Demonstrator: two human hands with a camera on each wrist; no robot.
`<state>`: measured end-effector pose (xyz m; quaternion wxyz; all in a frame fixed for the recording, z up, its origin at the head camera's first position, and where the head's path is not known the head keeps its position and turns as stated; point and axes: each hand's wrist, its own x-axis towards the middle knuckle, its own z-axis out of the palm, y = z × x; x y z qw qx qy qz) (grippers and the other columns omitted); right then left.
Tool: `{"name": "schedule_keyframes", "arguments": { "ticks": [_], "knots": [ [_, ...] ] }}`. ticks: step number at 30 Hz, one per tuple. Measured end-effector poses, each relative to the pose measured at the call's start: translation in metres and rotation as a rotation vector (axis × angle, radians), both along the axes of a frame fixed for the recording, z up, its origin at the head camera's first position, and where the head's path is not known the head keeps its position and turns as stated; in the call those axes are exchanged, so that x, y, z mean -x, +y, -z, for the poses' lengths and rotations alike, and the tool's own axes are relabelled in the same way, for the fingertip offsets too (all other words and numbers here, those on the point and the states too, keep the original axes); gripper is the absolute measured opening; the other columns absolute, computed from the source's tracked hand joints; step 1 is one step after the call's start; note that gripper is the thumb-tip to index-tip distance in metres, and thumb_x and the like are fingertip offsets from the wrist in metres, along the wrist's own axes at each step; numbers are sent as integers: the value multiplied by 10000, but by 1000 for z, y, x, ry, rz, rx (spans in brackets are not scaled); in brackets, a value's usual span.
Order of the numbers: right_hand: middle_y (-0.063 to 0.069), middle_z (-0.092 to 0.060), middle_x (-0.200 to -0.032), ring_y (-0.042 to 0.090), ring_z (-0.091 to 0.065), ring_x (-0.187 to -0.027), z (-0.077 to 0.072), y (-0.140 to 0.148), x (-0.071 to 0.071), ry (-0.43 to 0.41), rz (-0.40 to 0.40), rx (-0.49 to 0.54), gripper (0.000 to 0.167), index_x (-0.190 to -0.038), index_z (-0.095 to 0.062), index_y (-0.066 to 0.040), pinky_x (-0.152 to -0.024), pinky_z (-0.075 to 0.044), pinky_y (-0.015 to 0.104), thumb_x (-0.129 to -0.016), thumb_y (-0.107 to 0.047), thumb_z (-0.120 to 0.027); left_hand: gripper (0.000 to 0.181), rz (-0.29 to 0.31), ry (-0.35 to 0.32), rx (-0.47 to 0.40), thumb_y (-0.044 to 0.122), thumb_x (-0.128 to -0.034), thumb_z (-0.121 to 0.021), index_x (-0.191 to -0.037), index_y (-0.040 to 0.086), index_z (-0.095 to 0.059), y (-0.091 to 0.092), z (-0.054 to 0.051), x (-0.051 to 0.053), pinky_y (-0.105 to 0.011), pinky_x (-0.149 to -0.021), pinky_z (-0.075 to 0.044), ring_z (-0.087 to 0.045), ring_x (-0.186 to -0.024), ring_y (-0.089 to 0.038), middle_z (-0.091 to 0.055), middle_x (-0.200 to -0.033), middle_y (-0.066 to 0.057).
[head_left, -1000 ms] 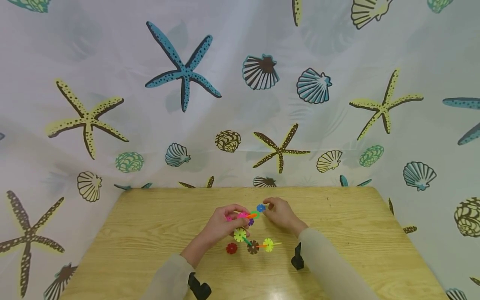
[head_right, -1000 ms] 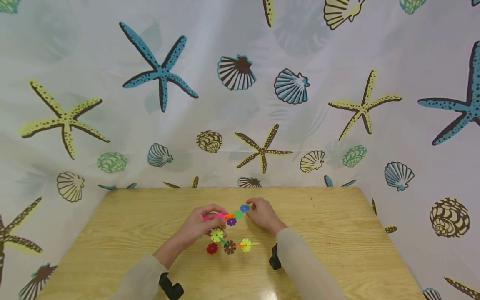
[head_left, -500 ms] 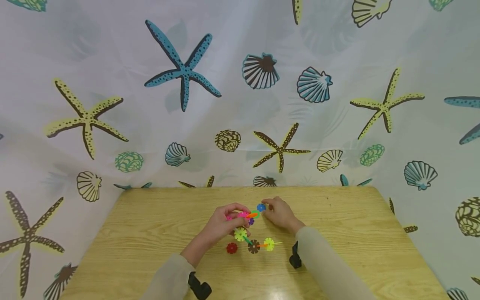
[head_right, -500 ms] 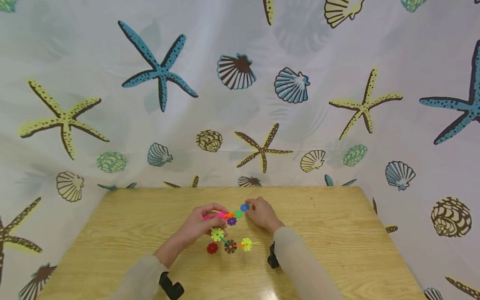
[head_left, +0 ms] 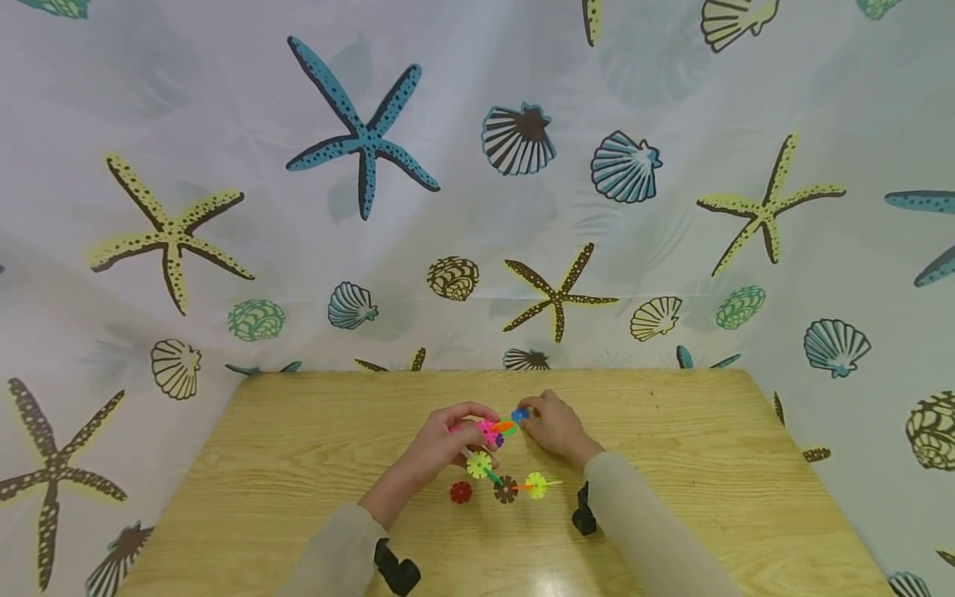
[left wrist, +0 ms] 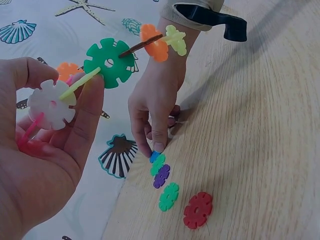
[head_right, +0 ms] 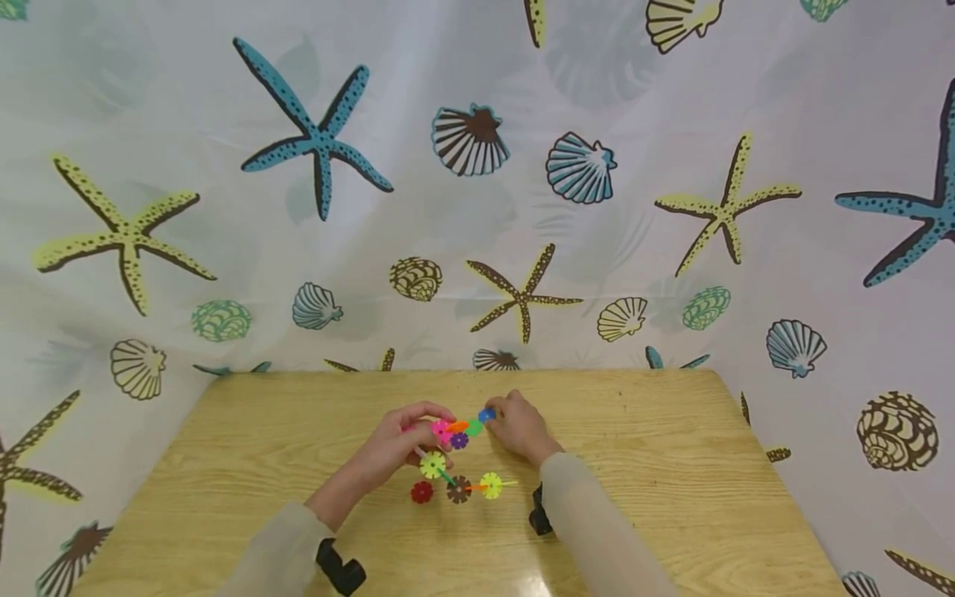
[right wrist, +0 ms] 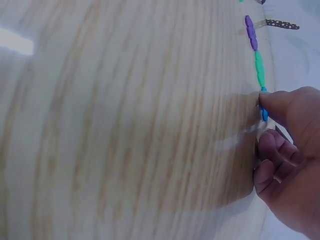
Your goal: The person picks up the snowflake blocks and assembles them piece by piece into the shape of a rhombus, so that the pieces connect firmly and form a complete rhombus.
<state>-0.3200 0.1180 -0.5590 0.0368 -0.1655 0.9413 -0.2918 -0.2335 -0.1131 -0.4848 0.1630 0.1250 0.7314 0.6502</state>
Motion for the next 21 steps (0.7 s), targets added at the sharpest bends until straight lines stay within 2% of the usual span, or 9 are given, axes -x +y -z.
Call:
{"name": "schedule_keyframes", "arguments": {
  "ticks": [3,6,13,17,21],
  "knots": [
    [102,-590,-1030,233,-577,-896,0,1,0,-14,23,27,257,-1221,-722,-55,-842,-532,423,-1010,-201,-713,369,1,0,-3,141,-1020,-583,-1350,-21,-613,-1,0,0,-313,-684,-629,-787,-800,-183,-796,-929,-67],
    [113,-619,-1058,250,-611,-950,1,1,0,-27,38,62,243,-1178,-690,-34,-920,-552,480,-991,-182,-738,354,-6,5,1,160,-1032,-569,-1339,-8,-625,-1,-1,0,-293,-669,-621,-776,-793,-173,-793,-932,-54],
    [83,-684,-957,201,-631,-851,-2,4,-5,-66,29,173,184,-1128,-611,-63,-805,-560,412,-990,-102,-726,321,-22,7,-1,179,-1041,-568,-1304,21,-659,-2,-1,1,-275,-661,-606,-762,-795,-163,-795,-938,-74],
    [96,-698,-966,200,-641,-855,-3,6,-8,-82,19,251,112,-1119,-638,-46,-788,-557,389,-1014,-70,-668,318,-20,12,-6,195,-1043,-578,-1298,22,-657,-2,-2,0,-277,-666,-614,-771,-794,-176,-795,-955,-106],
    [99,-713,-978,181,-641,-846,-9,8,-12,-94,17,290,111,-1124,-676,-41,-759,-547,340,-1018,-64,-650,311,-41,9,-9,190,-1056,-545,-1290,24,-667,-2,-1,0,-272,-655,-610,-760,-769,-170,-784,-969,-167]
  ]
}}
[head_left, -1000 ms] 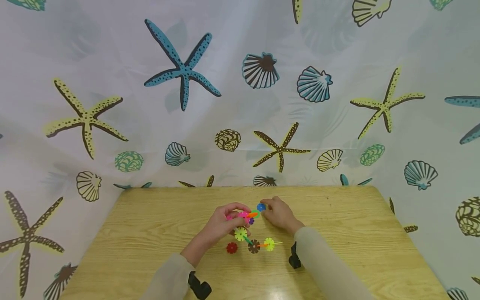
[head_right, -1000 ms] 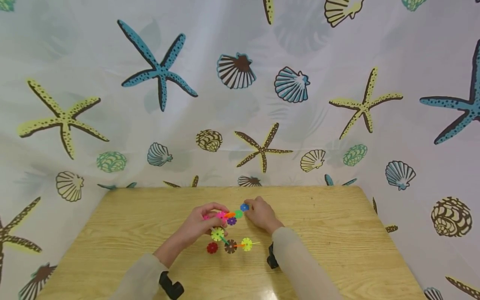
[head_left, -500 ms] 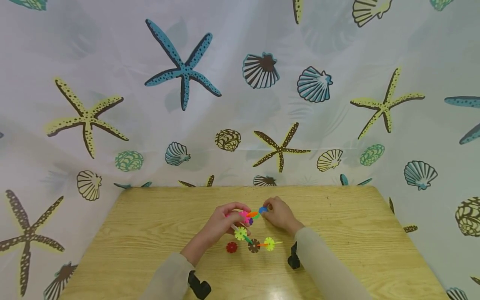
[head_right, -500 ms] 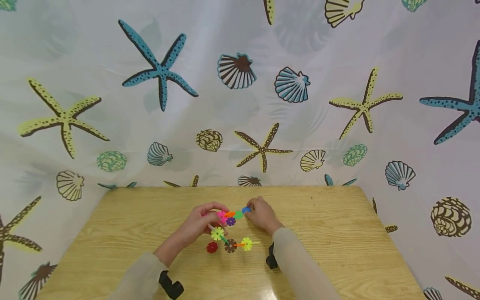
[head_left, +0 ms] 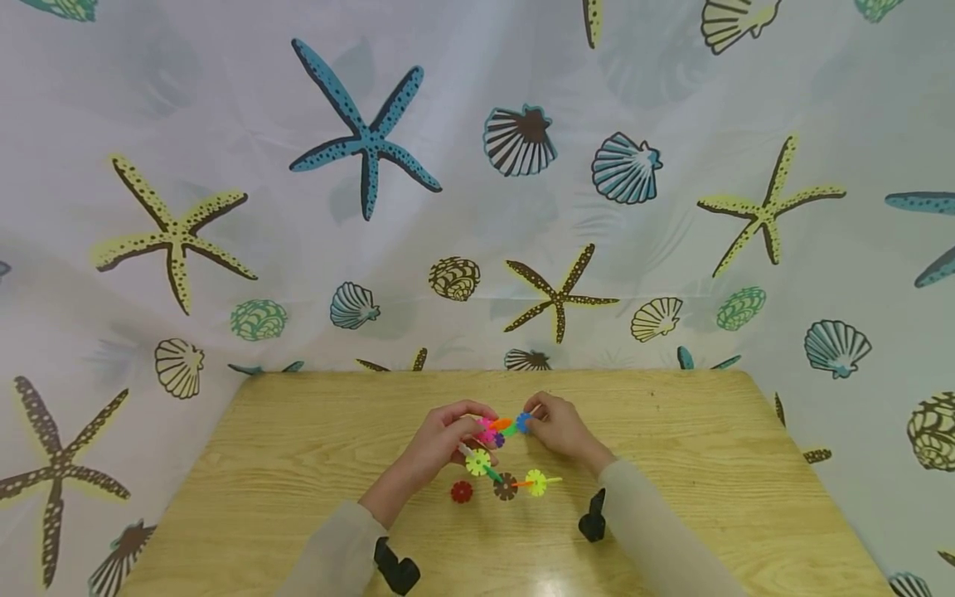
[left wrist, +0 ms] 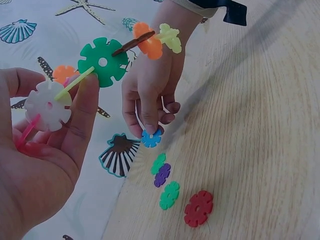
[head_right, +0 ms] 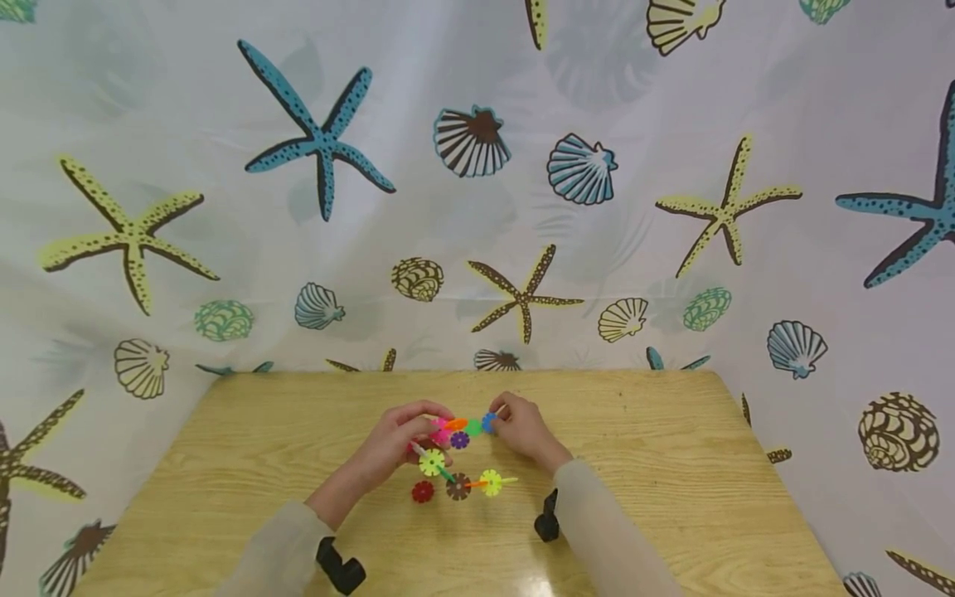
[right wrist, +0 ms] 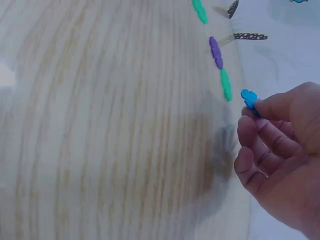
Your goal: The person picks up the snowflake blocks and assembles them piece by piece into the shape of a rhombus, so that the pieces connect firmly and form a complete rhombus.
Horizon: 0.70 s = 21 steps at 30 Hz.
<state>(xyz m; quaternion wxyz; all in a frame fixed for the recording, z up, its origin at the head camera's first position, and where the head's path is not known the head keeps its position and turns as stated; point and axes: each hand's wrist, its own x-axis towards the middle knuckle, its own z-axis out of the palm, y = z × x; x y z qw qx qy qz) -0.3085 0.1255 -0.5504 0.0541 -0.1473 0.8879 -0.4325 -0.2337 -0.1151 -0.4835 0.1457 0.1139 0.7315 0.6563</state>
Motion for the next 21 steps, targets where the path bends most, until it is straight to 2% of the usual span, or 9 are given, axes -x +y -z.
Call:
{"name": "schedule_keyframes", "arguments": {
  "ticks": [5,7,11,14,18,21],
  "knots": [
    [95,-730,-993,143,-634,-814,-13,1,-7,15,-22,14,153,-1161,-706,-51,-743,-540,312,-1020,-71,-649,297,-13,-1,-3,176,-1057,-556,-1279,19,-673,0,0,0,-273,-642,-610,-762,-749,-168,-762,-998,-267],
    [101,-737,-998,139,-633,-789,-19,1,-10,19,-34,32,169,-1177,-709,-45,-727,-539,308,-1024,-74,-643,292,-9,1,-5,173,-1049,-575,-1276,15,-671,0,0,0,-280,-645,-614,-769,-751,-179,-766,-971,-246],
    [129,-735,-986,176,-639,-735,-29,1,-16,17,-62,84,188,-1196,-700,-12,-664,-533,277,-1027,-66,-638,294,-3,1,-8,152,-1030,-609,-1274,-2,-662,-1,1,0,-278,-651,-618,-768,-760,-184,-782,-883,-115],
    [141,-733,-974,217,-658,-732,-34,2,-19,28,-83,114,192,-1199,-694,-3,-646,-536,251,-1028,-68,-636,290,-5,-1,-3,143,-1024,-637,-1274,-2,-660,-1,3,0,-273,-654,-620,-766,-769,-181,-785,-879,-106],
    [163,-738,-976,307,-693,-772,-43,2,-26,30,-99,146,192,-1203,-696,-16,-651,-548,237,-1035,-84,-632,292,-14,7,4,153,-1020,-672,-1269,1,-663,-1,4,0,-272,-654,-622,-769,-770,-182,-779,-947,-211],
    [165,-739,-962,294,-696,-759,-50,3,-30,32,-105,164,195,-1207,-697,-20,-644,-557,253,-1037,-89,-632,297,-18,13,9,155,-1016,-682,-1268,0,-665,-1,4,-1,-275,-656,-625,-772,-761,-182,-778,-949,-217]
  ]
}}
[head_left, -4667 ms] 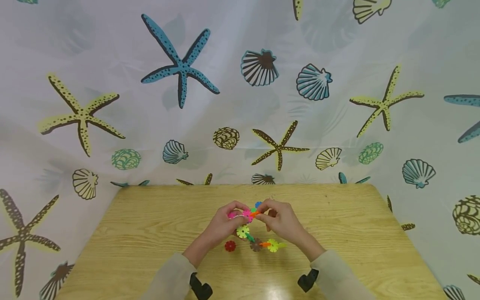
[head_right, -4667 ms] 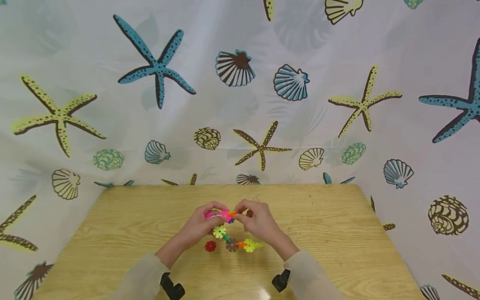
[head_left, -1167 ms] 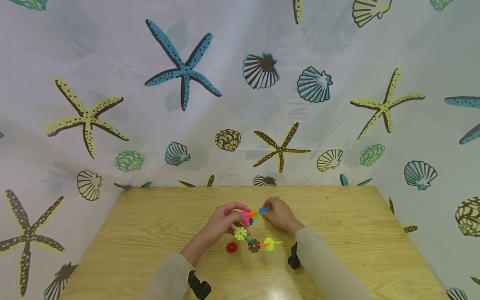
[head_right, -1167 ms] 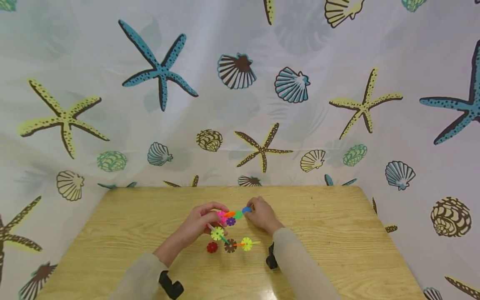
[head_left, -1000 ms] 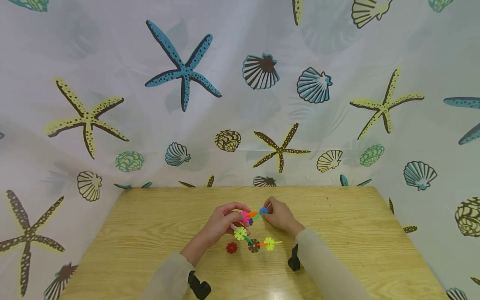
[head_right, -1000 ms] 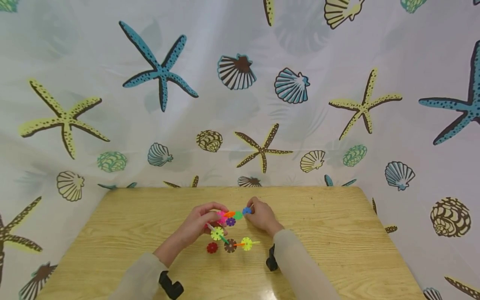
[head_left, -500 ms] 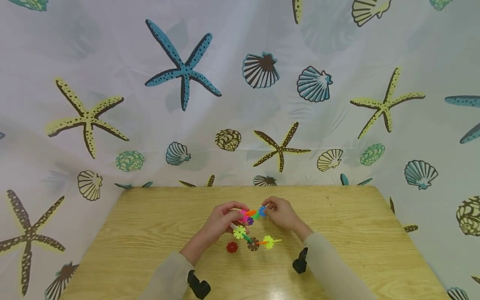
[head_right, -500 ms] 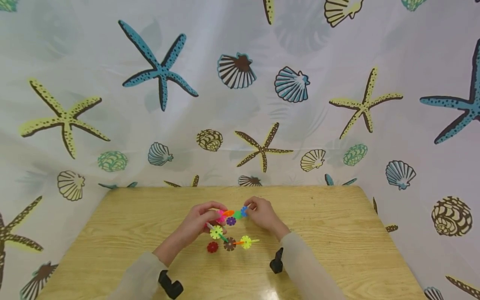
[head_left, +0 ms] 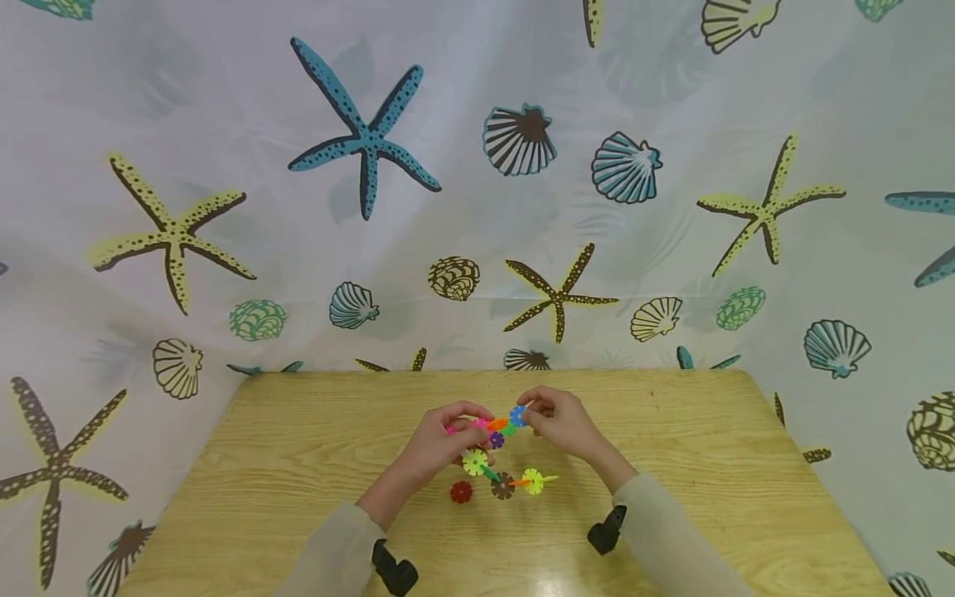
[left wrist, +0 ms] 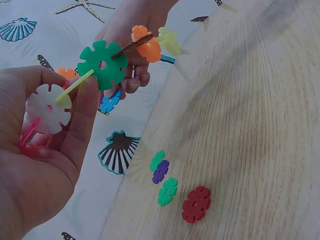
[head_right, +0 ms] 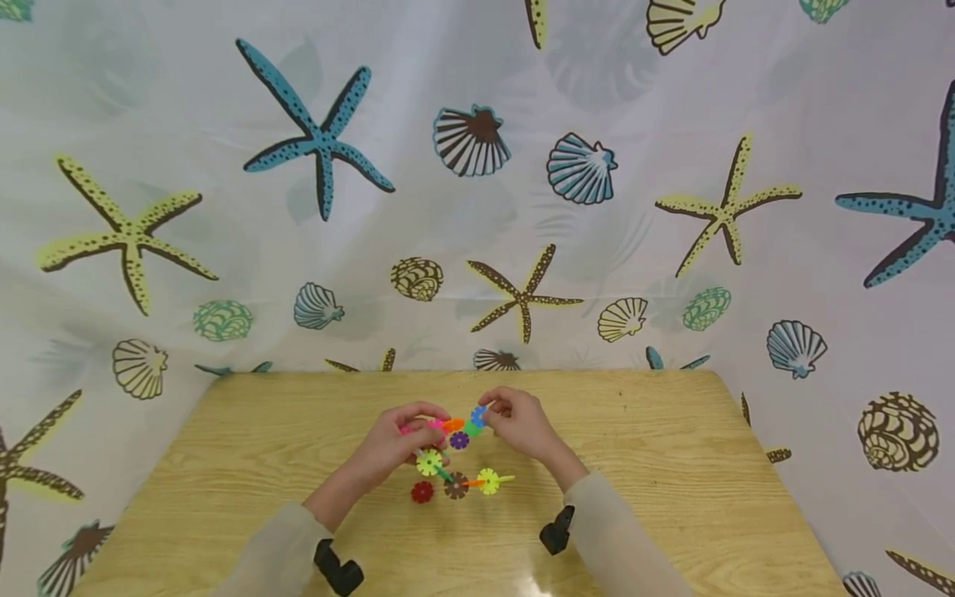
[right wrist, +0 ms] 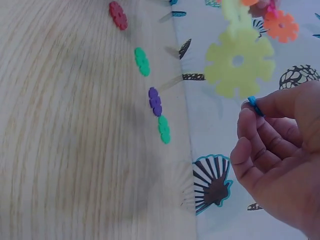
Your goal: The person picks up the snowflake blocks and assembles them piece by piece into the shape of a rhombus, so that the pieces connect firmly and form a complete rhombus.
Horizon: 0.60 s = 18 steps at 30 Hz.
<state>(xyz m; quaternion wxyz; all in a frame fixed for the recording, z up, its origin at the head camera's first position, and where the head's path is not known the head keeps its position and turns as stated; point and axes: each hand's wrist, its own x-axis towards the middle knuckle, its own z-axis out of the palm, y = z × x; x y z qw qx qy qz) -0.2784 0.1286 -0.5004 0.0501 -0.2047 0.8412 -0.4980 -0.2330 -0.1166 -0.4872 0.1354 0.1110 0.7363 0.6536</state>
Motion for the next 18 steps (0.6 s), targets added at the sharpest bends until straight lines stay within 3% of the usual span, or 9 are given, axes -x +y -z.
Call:
{"name": "schedule_keyframes", "arguments": {
  "ticks": [5,8,18],
  "knots": [
    [152,-737,-937,113,-650,-691,-9,3,-7,10,-12,34,215,-1215,-691,8,-666,-601,343,-1031,-92,-642,299,-4,3,-2,145,-1011,-685,-1268,-4,-663,0,0,0,-282,-664,-633,-773,-745,-186,-785,-900,-124],
    [141,-730,-930,96,-638,-688,-12,4,-10,2,-21,59,220,-1222,-689,12,-674,-609,391,-1036,-95,-639,299,-7,11,-1,141,-1012,-687,-1269,-9,-661,-1,2,0,-279,-663,-634,-774,-742,-186,-785,-888,-94],
    [99,-711,-895,123,-626,-690,-19,6,-18,-20,-46,95,220,-1226,-690,5,-620,-540,241,-1040,-103,-643,289,-30,17,15,148,-1010,-701,-1262,10,-671,-2,4,0,-287,-664,-633,-769,-752,-190,-772,-999,-261]
  ]
}}
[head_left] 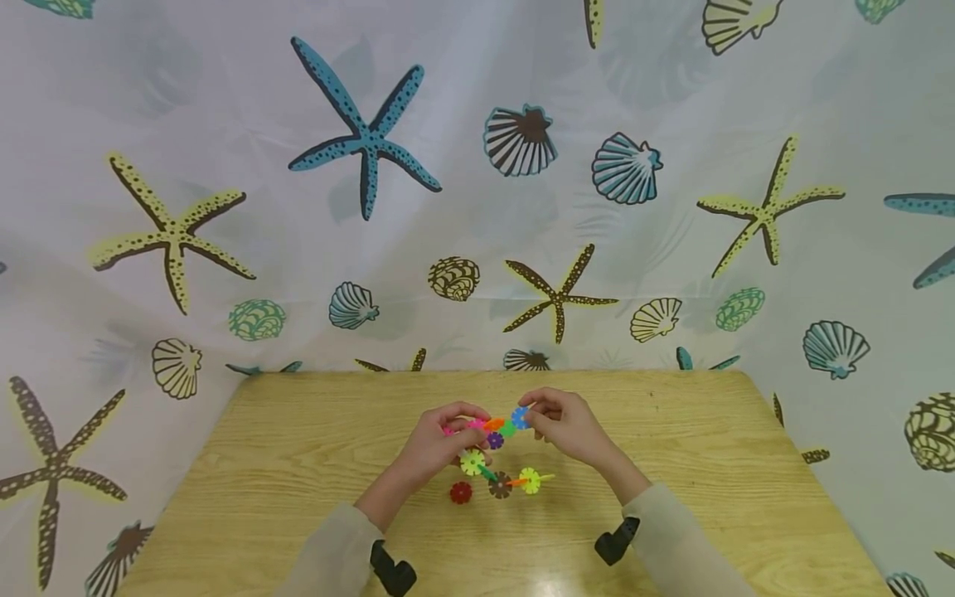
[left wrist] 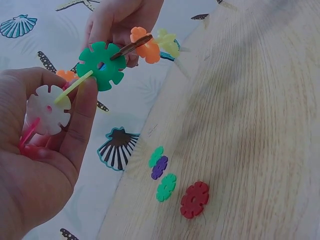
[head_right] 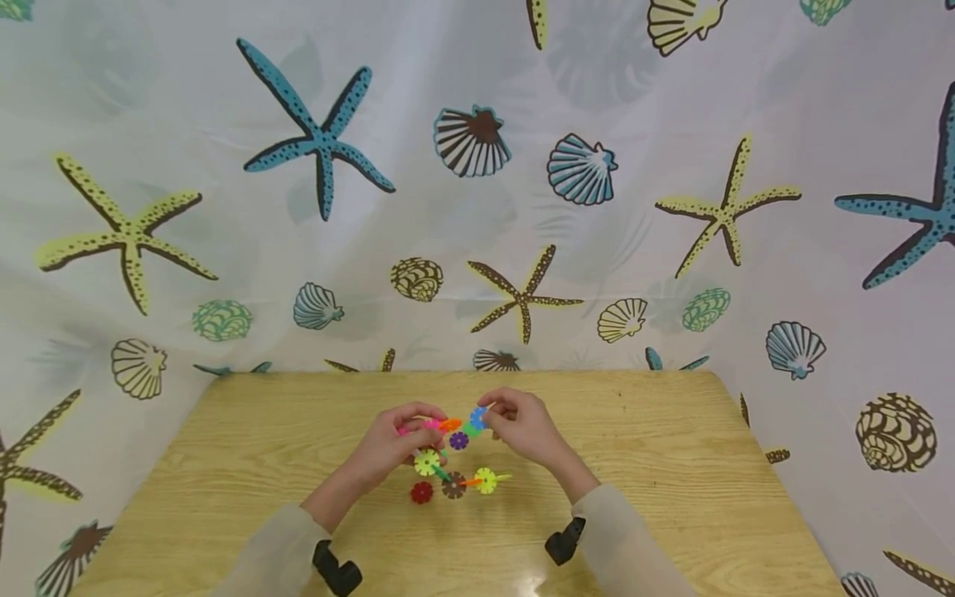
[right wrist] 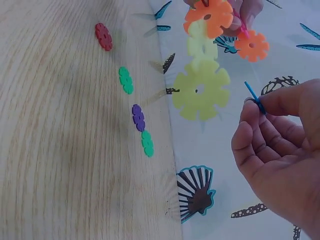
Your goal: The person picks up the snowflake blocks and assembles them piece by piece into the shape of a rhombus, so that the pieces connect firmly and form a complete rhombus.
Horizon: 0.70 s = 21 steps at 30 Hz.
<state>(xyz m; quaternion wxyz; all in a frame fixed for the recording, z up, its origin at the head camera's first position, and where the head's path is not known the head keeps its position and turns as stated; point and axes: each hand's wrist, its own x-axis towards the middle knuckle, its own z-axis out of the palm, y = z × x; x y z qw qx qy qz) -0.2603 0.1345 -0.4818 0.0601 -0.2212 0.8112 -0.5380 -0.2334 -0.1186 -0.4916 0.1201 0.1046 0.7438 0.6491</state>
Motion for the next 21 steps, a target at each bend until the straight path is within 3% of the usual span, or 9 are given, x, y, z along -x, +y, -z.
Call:
{"name": "schedule_keyframes", "arguments": {
  "ticks": [7,21],
  "knots": [
    [91,-702,-883,115,-619,-696,-5,-1,-3,-10,-24,32,247,-1242,-678,37,-641,-549,229,-1038,-100,-654,303,-5,1,-7,154,-1012,-700,-1271,3,-662,-2,0,0,-303,-679,-644,-775,-754,-186,-789,-976,-202],
    [71,-700,-884,164,-632,-711,-11,-4,-6,-25,-38,25,247,-1247,-682,17,-657,-552,237,-1040,-115,-652,291,10,3,-5,145,-1012,-692,-1264,2,-661,-1,-1,1,-286,-665,-635,-780,-755,-193,-777,-1003,-254]
  ]
}}
